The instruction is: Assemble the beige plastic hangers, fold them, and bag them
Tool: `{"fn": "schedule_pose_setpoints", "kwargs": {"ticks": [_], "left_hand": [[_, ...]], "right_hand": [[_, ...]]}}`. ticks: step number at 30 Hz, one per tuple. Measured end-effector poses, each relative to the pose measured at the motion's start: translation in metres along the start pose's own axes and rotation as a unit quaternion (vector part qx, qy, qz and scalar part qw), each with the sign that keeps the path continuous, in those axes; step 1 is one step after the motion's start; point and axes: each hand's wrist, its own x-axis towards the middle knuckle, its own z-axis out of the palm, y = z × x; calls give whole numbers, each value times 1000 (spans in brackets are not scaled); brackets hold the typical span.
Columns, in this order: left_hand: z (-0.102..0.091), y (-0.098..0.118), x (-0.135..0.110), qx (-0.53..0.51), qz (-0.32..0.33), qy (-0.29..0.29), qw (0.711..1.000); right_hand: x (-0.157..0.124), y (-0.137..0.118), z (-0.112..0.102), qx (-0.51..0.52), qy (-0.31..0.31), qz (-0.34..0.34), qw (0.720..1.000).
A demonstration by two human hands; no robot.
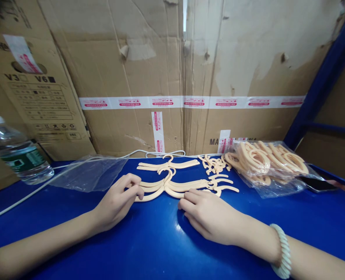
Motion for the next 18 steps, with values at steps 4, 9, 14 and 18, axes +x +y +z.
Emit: {"fn": "schedule_pose_setpoints", "kwargs": {"ticks": [4, 9, 14, 18], "left_hand": [[5, -3, -5, 3, -21, 3, 1000], [11, -6, -11, -30, -56, 3, 998], [8, -4, -9, -23, -48, -18, 998], [2, -2, -5, -29, -21, -29, 999]], "right_hand": [[0, 0, 0, 1, 4, -1, 1000], [0, -1, -1, -3, 0, 3, 1000], [0, -2, 0, -4, -2, 1, 1000], [0, -1, 1, -2, 1, -2, 1000]]}}
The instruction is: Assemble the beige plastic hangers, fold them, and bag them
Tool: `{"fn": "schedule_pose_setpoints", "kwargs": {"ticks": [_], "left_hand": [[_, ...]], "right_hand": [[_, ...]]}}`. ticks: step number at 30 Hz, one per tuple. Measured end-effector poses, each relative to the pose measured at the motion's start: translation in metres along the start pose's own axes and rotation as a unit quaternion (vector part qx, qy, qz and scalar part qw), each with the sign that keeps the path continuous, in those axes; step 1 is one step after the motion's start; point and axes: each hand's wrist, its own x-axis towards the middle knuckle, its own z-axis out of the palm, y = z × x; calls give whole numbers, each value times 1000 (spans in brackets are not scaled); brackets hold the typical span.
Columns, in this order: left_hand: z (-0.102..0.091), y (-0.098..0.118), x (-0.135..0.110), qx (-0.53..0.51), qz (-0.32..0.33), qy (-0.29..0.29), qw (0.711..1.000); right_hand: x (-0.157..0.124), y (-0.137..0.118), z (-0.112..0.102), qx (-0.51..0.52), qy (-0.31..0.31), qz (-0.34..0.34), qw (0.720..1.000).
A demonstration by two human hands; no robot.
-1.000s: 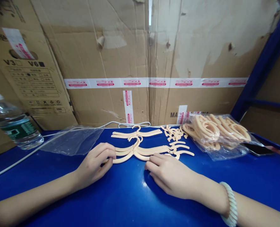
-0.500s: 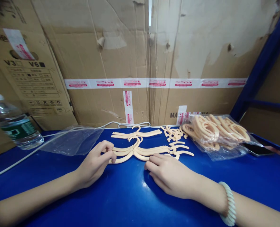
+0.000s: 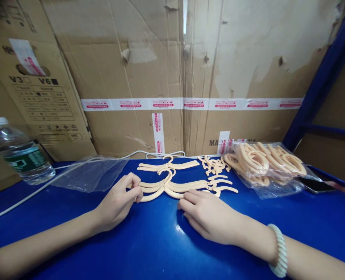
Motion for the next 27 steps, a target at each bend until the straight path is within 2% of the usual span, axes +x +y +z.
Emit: {"fn": "schedule_pose_setpoints", "kwargs": {"ticks": [8, 11, 14, 17, 20, 23, 27], "left_hand": [[-1, -3, 1, 14, 9, 20, 1000], [-8, -2, 7, 22, 12, 20, 999], [-18, -1, 16, 35, 12, -9, 999], [-23, -5, 26, 60, -24, -75, 995], [-19, -17, 35, 74, -59, -136, 986], [-10, -36, 43, 85, -74, -170, 979], [2, -60, 54, 100, -84, -203, 970]], "right_hand": [[0, 1, -3, -7, 11, -6, 1000], [-1, 4, -6, -1, 37, -9, 999], [0, 15, -12, -3, 78, 22, 997], [3, 36, -21, -36, 93, 147, 984], [9, 63, -32, -74, 81, 281, 953], [18, 89, -43, -82, 52, 352, 931], [30, 109, -50, -62, -28, 443, 894]]}}
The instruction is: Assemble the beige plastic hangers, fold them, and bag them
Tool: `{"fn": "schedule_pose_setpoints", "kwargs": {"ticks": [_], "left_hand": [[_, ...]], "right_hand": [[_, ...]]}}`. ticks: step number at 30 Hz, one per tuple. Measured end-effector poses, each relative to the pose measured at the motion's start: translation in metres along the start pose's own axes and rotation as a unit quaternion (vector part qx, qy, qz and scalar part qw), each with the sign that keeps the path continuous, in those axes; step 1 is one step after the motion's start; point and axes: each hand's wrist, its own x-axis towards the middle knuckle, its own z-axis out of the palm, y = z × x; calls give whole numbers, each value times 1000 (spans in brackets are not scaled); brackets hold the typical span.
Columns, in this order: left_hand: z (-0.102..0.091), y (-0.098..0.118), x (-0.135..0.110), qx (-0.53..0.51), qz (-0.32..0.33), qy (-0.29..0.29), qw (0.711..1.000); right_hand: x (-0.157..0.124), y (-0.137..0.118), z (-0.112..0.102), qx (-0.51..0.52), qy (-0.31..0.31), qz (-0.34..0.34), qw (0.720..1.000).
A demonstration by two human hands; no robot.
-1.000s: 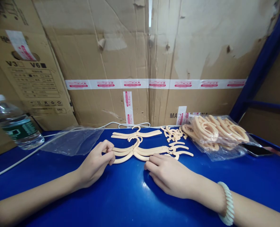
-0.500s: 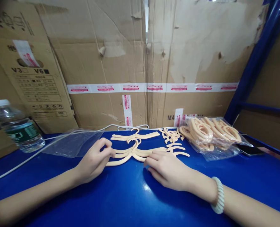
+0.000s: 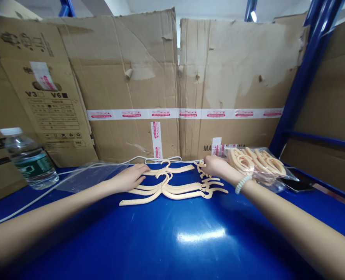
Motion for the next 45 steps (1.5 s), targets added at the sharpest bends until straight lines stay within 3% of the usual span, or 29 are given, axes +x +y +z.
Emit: {"fn": "schedule_pose_setpoints", "kwargs": {"ticks": [4, 12, 18, 22, 26, 29, 35, 40, 42, 45], "left_hand": [[8, -8, 12, 13, -2, -4, 1000], [16, -8, 22, 24, -10, 16, 1000], [14, -6, 29, 17, -1, 0, 1000], [15, -5, 31, -5, 3, 4, 1000], [11, -4, 31, -29, -7, 39, 999], [1, -1, 25, -43, -18, 76, 996], [-18, 31, -19, -97, -12, 125, 987], [-11, 65, -62, -174, 7, 127, 977], [-7, 71, -71, -201, 9, 134, 970], [-2, 72, -74, -218, 11, 146, 965]], "right_hand": [[7, -7, 0, 4, -71, 58, 996], [18, -6, 4, 69, -89, 92, 989], [29, 9, 6, 180, -42, 102, 977], [20, 15, 5, 269, 26, 82, 959], [-3, 17, 4, 374, 113, 38, 920], [-22, 17, 8, 472, 133, 2, 872], [-61, 9, 28, 613, 61, -53, 786], [-84, -9, 37, 689, 1, -63, 722], [-88, -14, 36, 697, -23, -65, 714], [-91, -17, 34, 681, -40, -70, 728]]}}
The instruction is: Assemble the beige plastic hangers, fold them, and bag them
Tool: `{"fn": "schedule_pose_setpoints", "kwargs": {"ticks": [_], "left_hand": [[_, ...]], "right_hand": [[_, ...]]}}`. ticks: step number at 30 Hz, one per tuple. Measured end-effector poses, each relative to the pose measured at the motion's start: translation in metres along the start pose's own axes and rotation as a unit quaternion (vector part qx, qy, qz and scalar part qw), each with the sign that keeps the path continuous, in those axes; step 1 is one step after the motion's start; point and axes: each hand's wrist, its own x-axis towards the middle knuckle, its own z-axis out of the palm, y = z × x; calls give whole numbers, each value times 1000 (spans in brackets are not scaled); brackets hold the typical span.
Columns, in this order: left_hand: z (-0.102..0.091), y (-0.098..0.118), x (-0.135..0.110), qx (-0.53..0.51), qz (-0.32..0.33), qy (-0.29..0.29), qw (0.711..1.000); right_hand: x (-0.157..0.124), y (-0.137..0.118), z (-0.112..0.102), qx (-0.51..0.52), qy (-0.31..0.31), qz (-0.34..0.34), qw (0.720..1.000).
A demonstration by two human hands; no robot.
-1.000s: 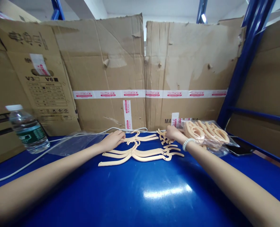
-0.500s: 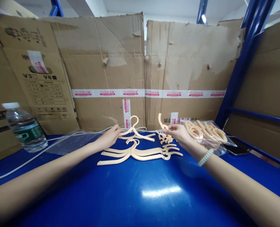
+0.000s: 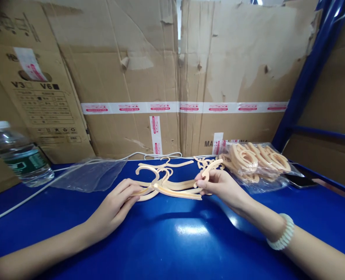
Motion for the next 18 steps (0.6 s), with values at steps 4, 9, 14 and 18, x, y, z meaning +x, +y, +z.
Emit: {"fn": "schedule_pose_setpoints", "kwargs": {"ticks": [4, 9, 14, 18], "left_hand": [[1, -4, 1, -7, -2, 11, 1000], [2, -6, -1, -2, 0, 24, 1000], [2, -5, -1, 6, 8, 36, 999], [2, -4, -1, 17, 24, 47, 998]], "right_hand": [[-4, -2, -4, -28, -26, 7, 999], [-7, -4, -7, 13, -43, 69, 997], [-7, -3, -7, 58, -65, 107, 990], [-8, 0, -4, 51, -50, 93, 993]]}}
